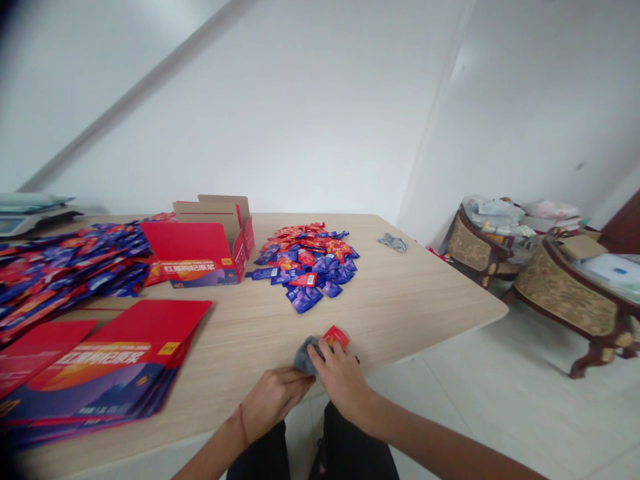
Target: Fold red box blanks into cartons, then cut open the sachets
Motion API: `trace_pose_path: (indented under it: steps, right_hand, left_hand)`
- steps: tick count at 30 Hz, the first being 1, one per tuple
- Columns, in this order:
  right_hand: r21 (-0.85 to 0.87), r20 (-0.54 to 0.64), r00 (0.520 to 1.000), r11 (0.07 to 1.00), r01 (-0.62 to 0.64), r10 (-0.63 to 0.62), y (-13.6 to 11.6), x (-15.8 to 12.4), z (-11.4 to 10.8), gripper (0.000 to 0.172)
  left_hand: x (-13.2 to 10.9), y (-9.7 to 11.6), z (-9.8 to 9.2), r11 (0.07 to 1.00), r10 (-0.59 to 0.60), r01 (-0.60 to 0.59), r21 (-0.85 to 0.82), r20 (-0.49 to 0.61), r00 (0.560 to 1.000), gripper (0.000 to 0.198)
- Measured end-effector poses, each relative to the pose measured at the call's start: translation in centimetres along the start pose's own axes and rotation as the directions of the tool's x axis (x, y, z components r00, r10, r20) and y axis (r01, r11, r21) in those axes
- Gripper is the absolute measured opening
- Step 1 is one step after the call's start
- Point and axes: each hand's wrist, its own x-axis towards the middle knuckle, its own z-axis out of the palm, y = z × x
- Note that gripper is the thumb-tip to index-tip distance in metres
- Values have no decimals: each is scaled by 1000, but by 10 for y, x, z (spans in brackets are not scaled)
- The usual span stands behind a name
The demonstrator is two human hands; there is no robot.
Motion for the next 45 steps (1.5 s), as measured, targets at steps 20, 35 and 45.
trace_pose_path:
  steps: [20, 35, 45]
  right_hand:
    - [224, -35, 991, 967, -122, 133, 60, 27, -53, 66]
    - [82, 46, 999, 997, -11, 7, -6, 5, -16, 55]
    - [38, 3, 999, 998, -46, 46, 20, 4, 3, 57]
  left_hand:
    - [-4, -7, 2, 998, 57, -57, 24, -32, 998, 32]
    - [-1, -3, 4, 1000, -11, 12, 25, -24, 1000, 34]
    - [0, -3, -1, 999, 16, -17, -37, -28, 999, 32]
